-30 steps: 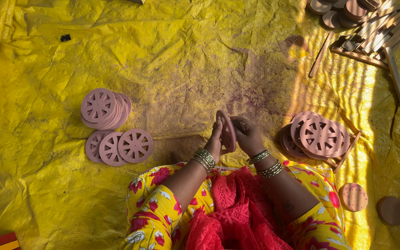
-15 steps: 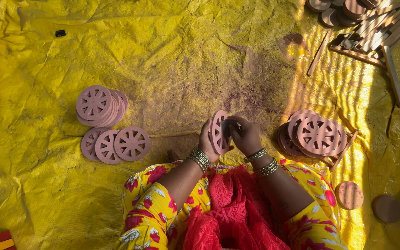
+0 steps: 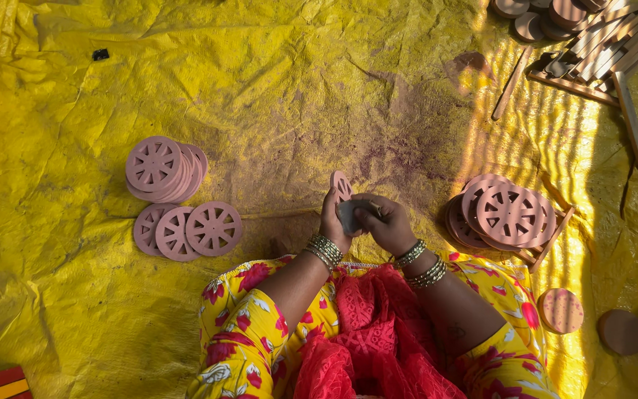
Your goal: The person sits on the ground and sands wheel-shaped wooden discs one at a time, rubbing a sanding block over the faces and edges of each disc and setting finished discs on a pile beside them.
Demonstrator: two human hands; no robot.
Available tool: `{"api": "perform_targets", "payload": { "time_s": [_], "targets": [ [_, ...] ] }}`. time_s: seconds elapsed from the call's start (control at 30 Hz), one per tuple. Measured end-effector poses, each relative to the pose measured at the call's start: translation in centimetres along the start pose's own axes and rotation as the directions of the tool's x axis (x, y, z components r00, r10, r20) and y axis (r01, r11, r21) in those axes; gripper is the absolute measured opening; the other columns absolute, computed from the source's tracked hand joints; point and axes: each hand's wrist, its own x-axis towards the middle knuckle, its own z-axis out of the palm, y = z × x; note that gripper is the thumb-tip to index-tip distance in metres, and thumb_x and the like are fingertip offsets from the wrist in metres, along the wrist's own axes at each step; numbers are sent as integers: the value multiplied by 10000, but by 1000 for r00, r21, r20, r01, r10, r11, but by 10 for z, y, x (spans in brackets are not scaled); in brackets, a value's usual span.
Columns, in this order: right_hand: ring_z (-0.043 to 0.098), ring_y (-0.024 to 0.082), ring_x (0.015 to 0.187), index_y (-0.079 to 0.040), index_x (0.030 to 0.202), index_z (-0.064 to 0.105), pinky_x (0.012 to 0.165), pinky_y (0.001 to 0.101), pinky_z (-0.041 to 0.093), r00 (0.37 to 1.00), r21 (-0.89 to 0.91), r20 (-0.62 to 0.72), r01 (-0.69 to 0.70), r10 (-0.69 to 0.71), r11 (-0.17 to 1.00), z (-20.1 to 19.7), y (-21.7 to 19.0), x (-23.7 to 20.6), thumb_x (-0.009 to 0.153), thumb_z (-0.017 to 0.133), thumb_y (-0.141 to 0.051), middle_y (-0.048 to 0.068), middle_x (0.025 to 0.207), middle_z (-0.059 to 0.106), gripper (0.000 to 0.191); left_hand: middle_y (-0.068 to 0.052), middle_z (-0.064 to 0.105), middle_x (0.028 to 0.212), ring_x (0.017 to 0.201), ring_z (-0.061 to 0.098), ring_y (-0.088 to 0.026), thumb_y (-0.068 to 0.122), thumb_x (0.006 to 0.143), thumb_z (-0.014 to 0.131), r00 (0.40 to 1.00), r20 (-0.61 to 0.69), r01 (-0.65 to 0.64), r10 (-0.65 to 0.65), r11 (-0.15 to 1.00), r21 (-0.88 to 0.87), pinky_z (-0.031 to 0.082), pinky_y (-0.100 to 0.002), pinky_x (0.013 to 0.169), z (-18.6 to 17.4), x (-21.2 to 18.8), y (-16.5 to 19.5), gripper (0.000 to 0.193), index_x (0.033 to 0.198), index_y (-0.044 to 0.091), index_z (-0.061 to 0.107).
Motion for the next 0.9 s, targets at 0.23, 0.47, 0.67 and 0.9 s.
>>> {"api": "perform_targets", "payload": {
  "time_s": [0.23,0.47,0.67,0.9],
  "targets": [
    [751,270,765,-108,1189,757,681,359,594,973,-666,-80,110,-217,738,-6,4,7,898,736,-108,150,906,767,291,-96,588,1241,1038,579,-203,727,858,573,999,-16,49,-47,985,167,536,-365,724,4,-2,-4,919,1551,143,421],
    [763,160,820,-91,1237,705,719,322,604,978,185,203,-80,41,979,-10,10,9,947,701,-116,132,989,759,291,-93,642,1296,1108,655,-214,678,835,574,997,-75,16,-18,999,-40,592,-366,866,1,2,5,907,1535,128,400],
    [750,140,790,-72,1198,739,715,324,604,984,-579,-168,-51,-58,814,-13,16,13,950,724,-96,124,919,781,250,-55,613,1187,967,613,-202,721,858,575,997,16,79,-81,993,85,544,-393,650,2,-2,-3,868,1511,164,445],
    [732,102,899,-39,1237,701,775,294,603,986,75,157,50,-62,996,-14,20,12,983,666,-62,63,1028,779,257,-145,694,1160,1002,668,-258,774,831,533,997,21,79,-78,996,-29,590,-398,702,-1,-1,5,867,1413,133,503]
  ]
}}
